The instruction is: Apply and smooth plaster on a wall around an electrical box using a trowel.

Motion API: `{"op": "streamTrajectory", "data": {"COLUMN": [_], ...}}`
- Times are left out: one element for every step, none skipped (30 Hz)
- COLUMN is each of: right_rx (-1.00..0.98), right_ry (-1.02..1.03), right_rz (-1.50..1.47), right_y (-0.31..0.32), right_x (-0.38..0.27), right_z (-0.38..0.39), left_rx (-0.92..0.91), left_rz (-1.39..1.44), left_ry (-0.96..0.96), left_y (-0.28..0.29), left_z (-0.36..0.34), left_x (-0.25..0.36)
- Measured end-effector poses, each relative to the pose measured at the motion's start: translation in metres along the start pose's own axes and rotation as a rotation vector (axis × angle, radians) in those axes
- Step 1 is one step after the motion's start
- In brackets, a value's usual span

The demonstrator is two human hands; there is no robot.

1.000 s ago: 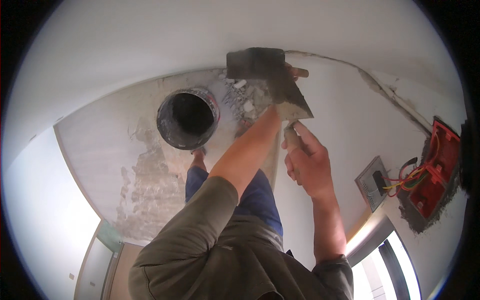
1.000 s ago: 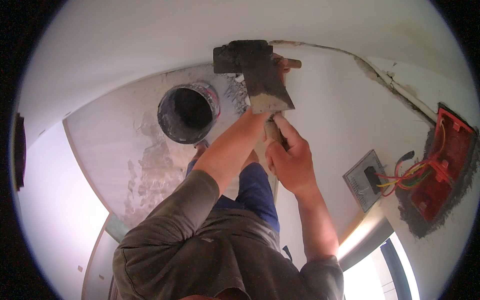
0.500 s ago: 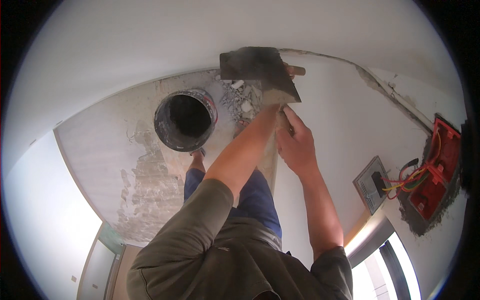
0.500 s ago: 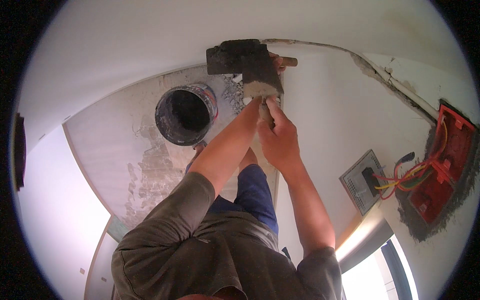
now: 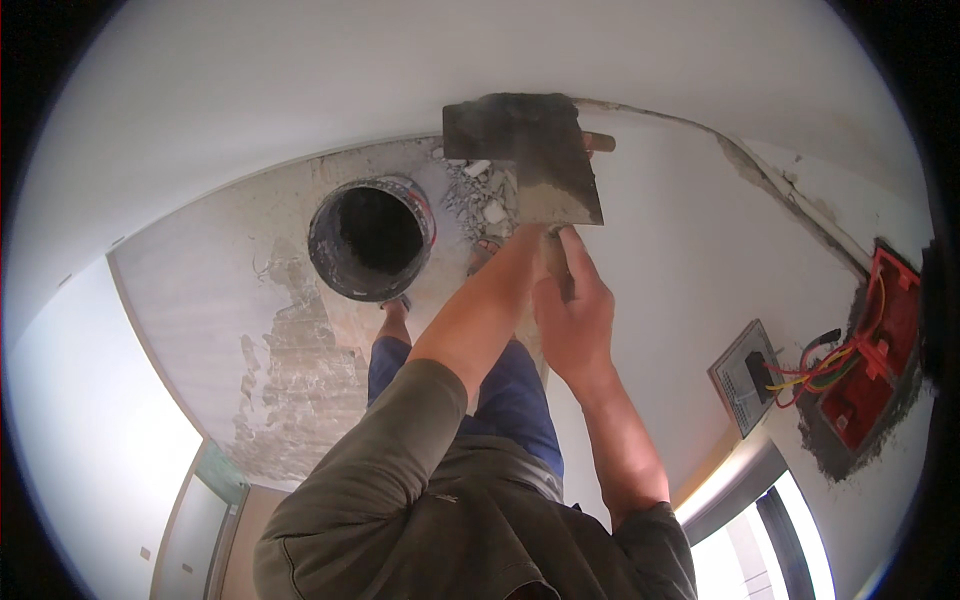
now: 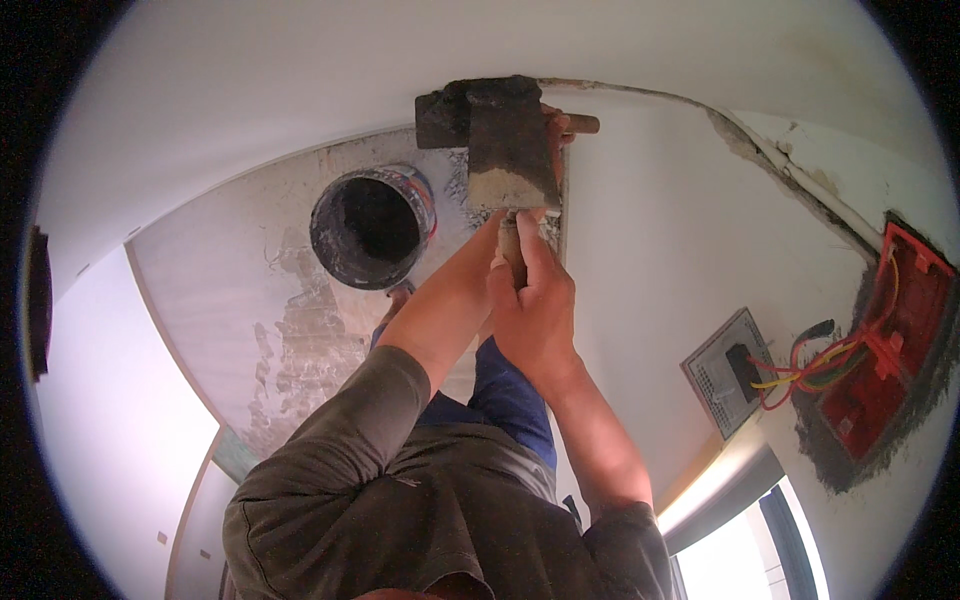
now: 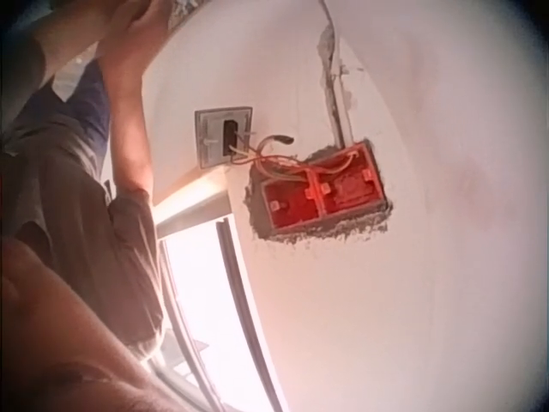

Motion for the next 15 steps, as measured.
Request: {"op": "streamTrajectory", "data": {"right_rx": [-0.001, 0.006, 0.013, 0.011, 0.027, 0.043, -0.003, -0.006, -0.092, -0.179, -0.180, -0.211, -0.244, -0.250, -0.247], "right_ry": [-0.001, 0.059, 0.120, 0.121, 0.180, 0.238, 0.185, 0.188, 0.034, -0.121, -0.118, -0.185, -0.252, -0.248, -0.259], "right_rz": [0.001, 0.052, 0.102, 0.100, 0.100, 0.101, 0.046, 0.045, -0.021, -0.087, -0.086, -0.164, -0.241, -0.243, -0.290], "right_y": [0.002, 0.005, 0.007, 0.010, 0.015, 0.020, 0.021, 0.024, 0.021, 0.017, 0.017, 0.012, 0.005, 0.001, -0.002], "right_x": [-0.002, -0.008, -0.012, -0.008, -0.005, -0.003, 0.003, 0.003, 0.010, 0.016, 0.008, 0.002, -0.003, -0.011, -0.014], "right_z": [0.003, 0.006, 0.009, 0.013, 0.017, 0.019, 0.018, 0.017, 0.014, 0.014, 0.011, 0.010, 0.010, 0.007, 0.005], "left_rx": [-0.045, -0.090, -0.134, -0.178, -0.221, -0.265, -0.309, -0.353, -0.399, -0.446, -0.492, -0.534, -0.531, -0.491, -0.459], "left_rz": [0.026, 0.052, 0.078, 0.104, 0.130, 0.157, 0.184, 0.211, 0.239, 0.267, 0.294, 0.320, 0.320, 0.288, 0.259], "left_ry": [-0.061, -0.123, -0.187, -0.251, -0.316, -0.380, -0.445, -0.511, -0.575, -0.640, -0.706, -0.774, -0.780, -0.812, -0.832], "left_y": [-0.001, 0.004, 0.009, 0.003, 0.006, 0.005, 0.006, 0.004, 0.005, 0.007, 0.011, 0.011, 0.012, 0.012, 0.010], "left_z": [-0.002, -0.004, -0.004, 0.000, -0.001, 0.002, 0.002, 0.002, 0.002, 0.005, 0.004, 0.003, -0.002, -0.008, -0.007], "left_x": [-0.001, -0.002, -0.005, -0.008, -0.006, -0.009, -0.009, -0.006, -0.004, -0.006, -0.003, -0.002, -0.004, -0.003, -0.004]}}
Point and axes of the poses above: each hand's wrist, its own z-axis away from the middle knuckle, its own y-axis out of the back of the hand, x = y × z, the point moved 7 cm from there along -z, towards the middle knuckle, and after that the axes turned 1 degree about -z, right-handed, at the moved point
